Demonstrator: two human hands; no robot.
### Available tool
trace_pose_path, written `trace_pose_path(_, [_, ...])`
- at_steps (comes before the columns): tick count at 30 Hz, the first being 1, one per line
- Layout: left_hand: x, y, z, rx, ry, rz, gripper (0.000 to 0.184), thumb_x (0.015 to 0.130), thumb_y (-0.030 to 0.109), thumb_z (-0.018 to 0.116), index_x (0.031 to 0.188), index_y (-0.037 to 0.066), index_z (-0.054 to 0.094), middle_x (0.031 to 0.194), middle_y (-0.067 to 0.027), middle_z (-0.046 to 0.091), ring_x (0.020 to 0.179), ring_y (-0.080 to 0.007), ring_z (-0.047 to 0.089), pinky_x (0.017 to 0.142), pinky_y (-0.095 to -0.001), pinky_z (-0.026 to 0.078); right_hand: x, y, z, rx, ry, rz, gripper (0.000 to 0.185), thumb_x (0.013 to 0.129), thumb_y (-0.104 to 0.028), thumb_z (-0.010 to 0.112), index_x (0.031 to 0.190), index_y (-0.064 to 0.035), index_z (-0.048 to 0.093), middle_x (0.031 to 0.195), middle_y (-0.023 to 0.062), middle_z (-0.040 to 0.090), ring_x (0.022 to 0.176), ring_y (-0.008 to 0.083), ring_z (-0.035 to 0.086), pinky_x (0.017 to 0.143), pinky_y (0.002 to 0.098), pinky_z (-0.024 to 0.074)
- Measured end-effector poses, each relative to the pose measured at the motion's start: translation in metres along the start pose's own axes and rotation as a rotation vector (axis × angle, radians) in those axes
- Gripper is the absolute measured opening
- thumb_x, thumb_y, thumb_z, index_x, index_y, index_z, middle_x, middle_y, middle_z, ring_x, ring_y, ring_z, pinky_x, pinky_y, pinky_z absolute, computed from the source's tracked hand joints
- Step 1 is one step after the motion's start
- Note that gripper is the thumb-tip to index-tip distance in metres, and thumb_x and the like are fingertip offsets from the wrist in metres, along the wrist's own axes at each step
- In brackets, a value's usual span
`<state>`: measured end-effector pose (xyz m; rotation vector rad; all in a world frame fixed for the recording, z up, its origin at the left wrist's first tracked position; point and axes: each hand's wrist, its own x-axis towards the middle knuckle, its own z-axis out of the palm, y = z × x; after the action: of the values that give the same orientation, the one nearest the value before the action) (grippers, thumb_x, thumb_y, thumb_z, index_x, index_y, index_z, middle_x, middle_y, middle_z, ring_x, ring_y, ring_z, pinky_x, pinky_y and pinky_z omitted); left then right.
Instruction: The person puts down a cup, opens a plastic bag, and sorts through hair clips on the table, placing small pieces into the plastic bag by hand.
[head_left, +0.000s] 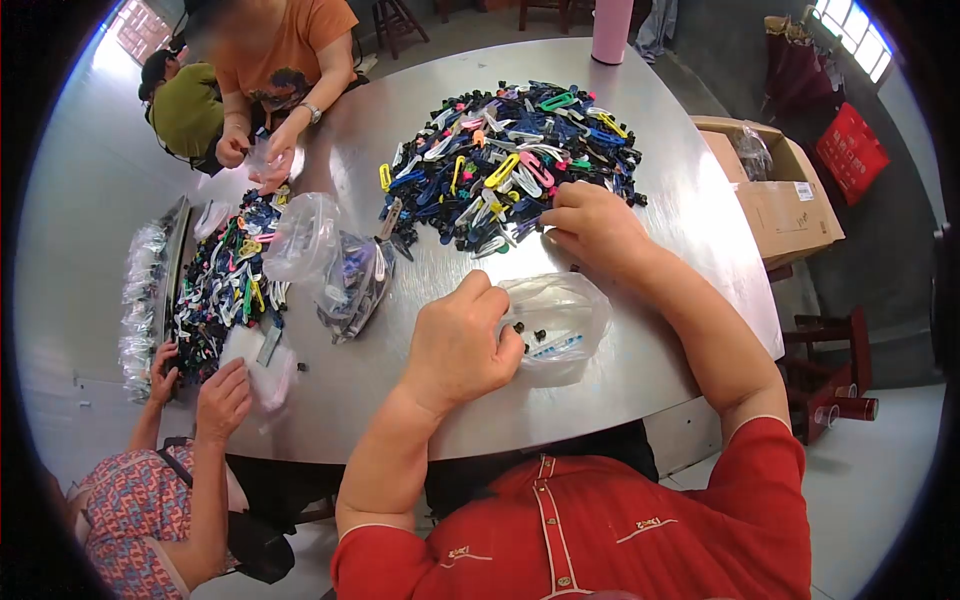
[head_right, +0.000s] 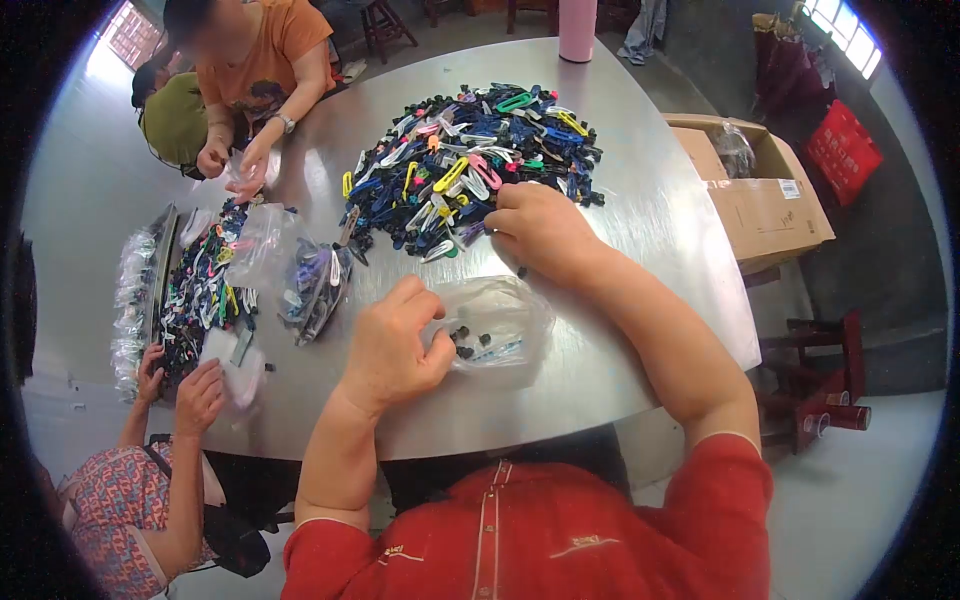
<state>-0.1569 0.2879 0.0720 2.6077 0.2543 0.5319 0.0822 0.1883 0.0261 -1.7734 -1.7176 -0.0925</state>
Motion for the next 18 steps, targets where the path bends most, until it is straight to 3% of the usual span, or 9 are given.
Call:
trace_pose_path(3, [0.000, 0.000, 0.000, -0.010, -0.012, -0.013, 0.012, 0.071, 0.011, 0.065, 0.075, 0.003, 0.058, 0.081, -0.0140, 0.055, 0.062, -0.0371, 0.061, 0.057, -0.0461, 0.052, 0.006, 0.004, 0.012, -0.188, -0.042, -0.013, 0.018, 0.080, -0.015, 0.074, 0.097, -0.0103, 0.073, 0.095, 0.0062, 0.062, 0.096, 0.0267, 0.061, 0.086, 0.0394, 0.0478])
trace_pose_path(10, [0.000, -0.005, 0.005, -0.026, -0.005, -0.012, 0.012, 0.072, 0.012, 0.065, 0.078, 0.002, 0.060, 0.081, -0.0138, 0.057, 0.063, -0.0369, 0.061, 0.058, -0.0457, 0.052, 0.006, 0.013, 0.012, -0.313, 0.007, -0.121, 0.014, 0.078, -0.016, 0.070, 0.092, -0.0125, 0.071, 0.092, 0.0072, 0.061, 0.090, 0.0276, 0.061, 0.080, 0.0403, 0.0493])
trace_pose_path(12, [0.000, -0.007, 0.005, -0.029, -0.013, -0.025, 0.013, 0.072, 0.012, 0.066, 0.079, 0.002, 0.061, 0.082, -0.0139, 0.057, 0.064, -0.0368, 0.062, 0.059, -0.0455, 0.052, 0.006, 0.012, 0.007, -0.208, 0.081, -0.100, 0.011, 0.081, -0.013, 0.070, 0.091, -0.0095, 0.071, 0.091, 0.0076, 0.061, 0.087, 0.0276, 0.062, 0.077, 0.0398, 0.0498])
trace_pose_path(14, [0.001, -0.008, 0.004, -0.035, -0.020, -0.041, 0.013, 0.072, 0.012, 0.066, 0.079, 0.002, 0.062, 0.083, -0.0140, 0.058, 0.064, -0.0368, 0.062, 0.059, -0.0453, 0.052, 0.008, -0.009, -0.016, 0.195, 0.143, 0.044, 0.008, 0.086, -0.009, 0.070, 0.093, -0.0043, 0.070, 0.089, 0.0082, 0.060, 0.082, 0.0264, 0.062, 0.072, 0.0383, 0.0501])
trace_pose_path(15, [0.001, -0.007, 0.003, -0.029, -0.016, -0.042, 0.014, 0.072, 0.013, 0.066, 0.079, 0.002, 0.062, 0.083, -0.0139, 0.058, 0.065, -0.0367, 0.062, 0.059, -0.0452, 0.052, 0.008, -0.028, -0.038, 0.375, 0.072, 0.129, 0.007, 0.088, -0.001, 0.071, 0.095, -0.0003, 0.070, 0.090, 0.0072, 0.063, 0.078, 0.0217, 0.063, 0.068, 0.0324, 0.0498])
trace_pose_path(18, [0.001, -0.007, 0.003, -0.026, 0.002, -0.040, 0.014, 0.072, 0.013, 0.067, 0.079, 0.002, 0.063, 0.083, -0.0139, 0.059, 0.065, -0.0369, 0.062, 0.060, -0.0452, 0.052, 0.000, -0.049, -0.052, 0.577, -0.017, -0.107, 0.008, 0.088, -0.003, 0.072, 0.096, 0.0000, 0.070, 0.091, 0.0093, 0.066, 0.084, 0.0247, 0.064, 0.072, 0.0333, 0.0508])
